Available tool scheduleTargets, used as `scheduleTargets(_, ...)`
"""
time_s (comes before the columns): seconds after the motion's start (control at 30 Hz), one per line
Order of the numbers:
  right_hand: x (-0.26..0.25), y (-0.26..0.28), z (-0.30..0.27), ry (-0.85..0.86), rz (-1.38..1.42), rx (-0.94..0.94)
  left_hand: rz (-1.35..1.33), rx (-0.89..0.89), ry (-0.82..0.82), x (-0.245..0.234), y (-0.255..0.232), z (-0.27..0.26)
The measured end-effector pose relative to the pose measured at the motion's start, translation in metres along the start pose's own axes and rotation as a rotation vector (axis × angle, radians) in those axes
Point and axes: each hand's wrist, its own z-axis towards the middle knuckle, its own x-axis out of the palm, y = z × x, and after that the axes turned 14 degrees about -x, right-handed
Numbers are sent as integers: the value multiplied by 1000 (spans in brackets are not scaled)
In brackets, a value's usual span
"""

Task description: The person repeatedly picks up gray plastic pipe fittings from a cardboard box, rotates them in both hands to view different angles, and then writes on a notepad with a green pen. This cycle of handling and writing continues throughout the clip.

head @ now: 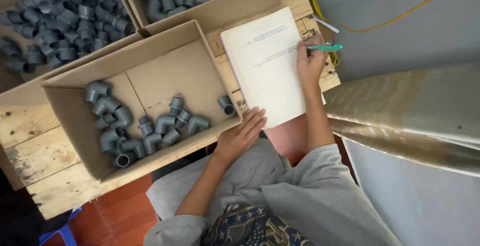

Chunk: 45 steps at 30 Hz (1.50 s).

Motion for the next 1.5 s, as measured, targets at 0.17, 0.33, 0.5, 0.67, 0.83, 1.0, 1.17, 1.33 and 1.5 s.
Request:
scheduleTargets(0.17, -2, -3, -1, 1, -25, -30, -61, -45, -17, 2, 0, -2)
scheduleTargets(0.33, -13, 51, 2, 21, 70, 93, -35, -104, -63, 6, -4, -9)
scheduleTargets(0.5, -4, 42, -10, 396, -424, -484, -150, -106, -170, -2, -11, -36)
scheduleTargets(0.67, 5, 49, -15, 308, -357, -468, -217, -238, -92, -57, -25, -108)
scheduleTargets(0.83, 24, 177, -16, 94, 87, -236, -121, -407, -107, -108, -27, -169)
scheduleTargets(1.0, 73, 292, -17, 1414, 17, -252, -33, -562, -134, -155, -30, -166)
scheduleTargets(1.17, 102, 292, -30, 1808, -246, -272, -74, -486, -258, -196, -32, -145)
scheduleTargets(1.33, 76, 293, -21, 1756, -203, -182, -170, -432, -299, -230, -27, -120)
scheduleTargets(1.5, 64, 307, -44, 939, 418, 240, -360, -654, -443, -247, 9, -78)
